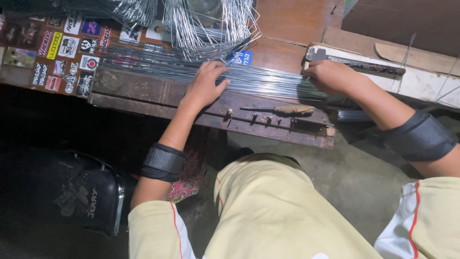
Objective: The person bends metal wires into rectangular frames using a manual bending jig on a workbench.
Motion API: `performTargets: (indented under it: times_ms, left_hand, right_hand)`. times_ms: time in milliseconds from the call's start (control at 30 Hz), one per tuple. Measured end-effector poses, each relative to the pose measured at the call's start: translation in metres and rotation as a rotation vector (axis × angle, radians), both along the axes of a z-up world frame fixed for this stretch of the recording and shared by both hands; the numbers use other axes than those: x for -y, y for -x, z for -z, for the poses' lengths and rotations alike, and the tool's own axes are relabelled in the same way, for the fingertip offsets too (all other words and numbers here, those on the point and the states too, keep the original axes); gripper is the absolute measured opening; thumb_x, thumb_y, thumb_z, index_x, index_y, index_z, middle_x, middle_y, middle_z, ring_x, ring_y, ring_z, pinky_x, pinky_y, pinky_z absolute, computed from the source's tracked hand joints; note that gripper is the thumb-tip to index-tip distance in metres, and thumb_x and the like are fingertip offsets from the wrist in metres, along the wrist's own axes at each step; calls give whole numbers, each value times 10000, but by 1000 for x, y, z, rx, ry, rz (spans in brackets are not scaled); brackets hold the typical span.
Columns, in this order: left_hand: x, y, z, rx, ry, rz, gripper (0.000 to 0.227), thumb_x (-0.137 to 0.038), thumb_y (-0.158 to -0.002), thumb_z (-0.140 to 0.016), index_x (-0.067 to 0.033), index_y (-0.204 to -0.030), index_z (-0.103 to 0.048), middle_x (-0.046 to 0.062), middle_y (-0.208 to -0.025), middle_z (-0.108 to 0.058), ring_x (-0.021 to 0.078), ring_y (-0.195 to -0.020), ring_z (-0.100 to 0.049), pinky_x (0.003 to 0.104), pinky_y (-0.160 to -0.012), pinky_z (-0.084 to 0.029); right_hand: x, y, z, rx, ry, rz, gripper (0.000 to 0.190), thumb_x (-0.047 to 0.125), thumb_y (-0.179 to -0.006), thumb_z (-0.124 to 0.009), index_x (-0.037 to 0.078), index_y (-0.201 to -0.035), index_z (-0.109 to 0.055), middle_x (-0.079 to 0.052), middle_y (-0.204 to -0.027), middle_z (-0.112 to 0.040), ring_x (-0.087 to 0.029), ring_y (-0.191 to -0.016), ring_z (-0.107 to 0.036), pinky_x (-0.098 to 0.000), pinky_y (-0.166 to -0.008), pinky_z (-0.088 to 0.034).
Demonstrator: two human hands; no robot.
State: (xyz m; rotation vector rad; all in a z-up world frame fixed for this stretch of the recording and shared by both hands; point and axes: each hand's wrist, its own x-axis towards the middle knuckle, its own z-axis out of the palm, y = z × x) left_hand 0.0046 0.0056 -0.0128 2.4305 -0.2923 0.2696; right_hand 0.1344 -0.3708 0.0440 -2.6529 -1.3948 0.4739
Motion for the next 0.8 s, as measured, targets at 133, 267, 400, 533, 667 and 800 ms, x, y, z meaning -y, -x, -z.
performTargets:
  times_ms: [133,267,400,533,667,800]
  left_hand:
    - [-1,-2,6,20,11,8,337,-229,-899,-772,-59,-1182,-708,96,-1253,-652,329,-1242,-559,453,-1058,-454]
    - [-1,-1,10,54,-17,-64,315,-192,-914,-724,-84,-1210,-708,68,-1212,-674,280,-1189,-579,469,-1004,-326]
    - [2,6,-5,89,-98,-140,144,-150,-980,-684,-161,-1105,-754,3,-1040,-716,215,-1079,-628,491,-1026,-259]
    - [-10,11,-20,176,-124,-112,147,-108,-974,-682,-174,-1074,-768,4,-992,-712,212,-1017,-647,522,-1034,-270]
    - [-27,21,-35,274,-78,-128,137,-79,-1007,-680,-153,-1075,-774,5,-1008,-728,204,-985,-663,463,-1019,-284]
    - [-35,42,-60,320,-23,-175,137,-41,-987,-687,-106,-1062,-781,41,-1002,-729,223,-960,-654,398,-966,-305]
  right_hand:
    - [15,3,0,11,-99,-15,181,18,-849,-639,-13,-1020,-689,-216,-1020,-686,-436,-956,-666,-497,-808,-536]
    - [26,9,-10,39,-164,2,265,-57,-776,-654,-22,-1036,-692,-217,-1009,-678,-435,-950,-666,-484,-813,-539]
    - [43,19,-19,82,-234,12,272,-51,-771,-686,-25,-1042,-691,-211,-997,-670,-424,-944,-669,-467,-799,-538]
    - [54,36,-38,160,-253,35,236,-57,-828,-676,0,-1056,-696,-193,-1017,-668,-407,-962,-673,-454,-823,-545]
    - [58,60,-58,267,-291,105,207,-34,-928,-689,26,-1127,-686,-176,-1087,-651,-395,-996,-659,-450,-844,-542]
    - [39,91,-84,401,-389,94,269,7,-962,-730,28,-1219,-656,-183,-1179,-625,-397,-1106,-633,-445,-900,-533]
